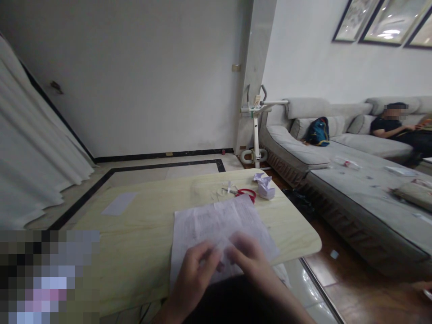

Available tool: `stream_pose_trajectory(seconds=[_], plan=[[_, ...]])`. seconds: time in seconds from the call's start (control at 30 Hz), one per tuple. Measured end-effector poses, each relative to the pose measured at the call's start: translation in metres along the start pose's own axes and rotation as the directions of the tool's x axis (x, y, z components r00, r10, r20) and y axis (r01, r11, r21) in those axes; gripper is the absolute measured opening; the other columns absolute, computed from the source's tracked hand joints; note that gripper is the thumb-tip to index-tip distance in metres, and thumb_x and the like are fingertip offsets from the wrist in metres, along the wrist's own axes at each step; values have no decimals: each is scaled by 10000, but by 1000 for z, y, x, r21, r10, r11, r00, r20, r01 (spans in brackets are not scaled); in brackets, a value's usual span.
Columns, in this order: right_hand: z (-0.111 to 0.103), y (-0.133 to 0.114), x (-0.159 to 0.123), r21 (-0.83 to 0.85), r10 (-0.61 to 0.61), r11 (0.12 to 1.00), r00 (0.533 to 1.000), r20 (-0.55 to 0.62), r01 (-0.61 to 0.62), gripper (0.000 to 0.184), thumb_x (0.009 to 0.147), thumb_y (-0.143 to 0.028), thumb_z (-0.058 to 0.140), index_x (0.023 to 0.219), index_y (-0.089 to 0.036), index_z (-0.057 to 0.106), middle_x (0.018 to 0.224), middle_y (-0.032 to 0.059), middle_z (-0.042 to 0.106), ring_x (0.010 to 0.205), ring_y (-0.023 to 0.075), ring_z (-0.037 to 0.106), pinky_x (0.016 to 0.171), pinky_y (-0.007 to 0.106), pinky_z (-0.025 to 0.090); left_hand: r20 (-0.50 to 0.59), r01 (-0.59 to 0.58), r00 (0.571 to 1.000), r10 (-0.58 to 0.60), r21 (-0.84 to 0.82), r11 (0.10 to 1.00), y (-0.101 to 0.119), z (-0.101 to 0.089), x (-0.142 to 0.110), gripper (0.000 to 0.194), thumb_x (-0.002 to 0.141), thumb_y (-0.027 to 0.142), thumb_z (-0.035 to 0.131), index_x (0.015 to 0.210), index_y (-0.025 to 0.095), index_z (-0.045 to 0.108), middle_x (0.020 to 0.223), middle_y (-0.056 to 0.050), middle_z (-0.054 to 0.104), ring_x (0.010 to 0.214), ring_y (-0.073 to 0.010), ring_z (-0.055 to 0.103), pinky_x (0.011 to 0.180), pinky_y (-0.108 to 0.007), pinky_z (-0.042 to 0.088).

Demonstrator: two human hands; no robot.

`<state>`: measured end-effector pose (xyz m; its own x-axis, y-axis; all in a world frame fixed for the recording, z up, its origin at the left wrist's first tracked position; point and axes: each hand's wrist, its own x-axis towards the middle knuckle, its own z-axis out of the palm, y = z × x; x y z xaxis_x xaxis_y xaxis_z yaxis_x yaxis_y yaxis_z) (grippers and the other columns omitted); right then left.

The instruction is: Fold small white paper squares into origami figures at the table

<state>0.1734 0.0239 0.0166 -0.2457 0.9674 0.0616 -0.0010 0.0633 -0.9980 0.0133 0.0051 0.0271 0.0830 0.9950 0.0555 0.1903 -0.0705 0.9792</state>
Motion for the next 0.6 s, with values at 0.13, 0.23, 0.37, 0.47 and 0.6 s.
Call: stream_pose_trajectory(seconds=[0.13, 0.23, 0.37, 0.47, 0.6], plan=[[0, 0, -1, -7, 22, 1000, 999, 35, -22, 322, 840, -445, 643, 698, -167, 565, 640, -25, 507, 627, 139, 479, 593, 254, 385, 19, -49, 999, 48, 116, 992, -8, -3, 0, 328, 899, 376, 528, 637, 200, 619, 599, 0, 613, 624, -175, 602, 627, -253, 472], [-1, 2, -1, -39, 44, 998, 998, 50, -42, 319, 863, -448, 616, 712, -172, 560, 649, -25, 503, 632, 140, 481, 596, 255, 388, -16, -46, 999, 50, 175, 984, -19, -5, -3, 254, 876, 383, 572, 733, 204, 682, 706, -36, 682, 726, -213, 639, 711, -292, 501], [-1, 8, -1, -46, 67, 997, 995, 69, -64, 301, 851, -430, 618, 707, -181, 529, 644, -40, 456, 622, 130, 441, 578, 248, 361, -140, -22, 989, 44, 156, 987, -33, -5, -9, 204, 791, 392, 669, 861, 211, 731, 919, -78, 726, 911, -267, 648, 841, -339, 508], [1, 8, 0, 9, 63, 998, 997, 47, -63, 293, 820, -419, 629, 683, -190, 508, 622, -45, 441, 606, 129, 421, 560, 243, 350, -84, -13, 996, 26, 145, 989, -32, -3, -9, 207, 812, 397, 650, 842, 204, 719, 872, -65, 718, 879, -256, 649, 820, -322, 508], [1, 4, 0, 78, 55, 995, 998, 35, -57, 307, 812, -409, 610, 634, -194, 481, 592, -42, 450, 585, 130, 428, 552, 242, 352, 91, 26, 995, -32, 70, 997, -20, -1, -5, 300, 889, 431, 555, 741, 191, 658, 711, -20, 652, 723, -196, 633, 701, -263, 504]])
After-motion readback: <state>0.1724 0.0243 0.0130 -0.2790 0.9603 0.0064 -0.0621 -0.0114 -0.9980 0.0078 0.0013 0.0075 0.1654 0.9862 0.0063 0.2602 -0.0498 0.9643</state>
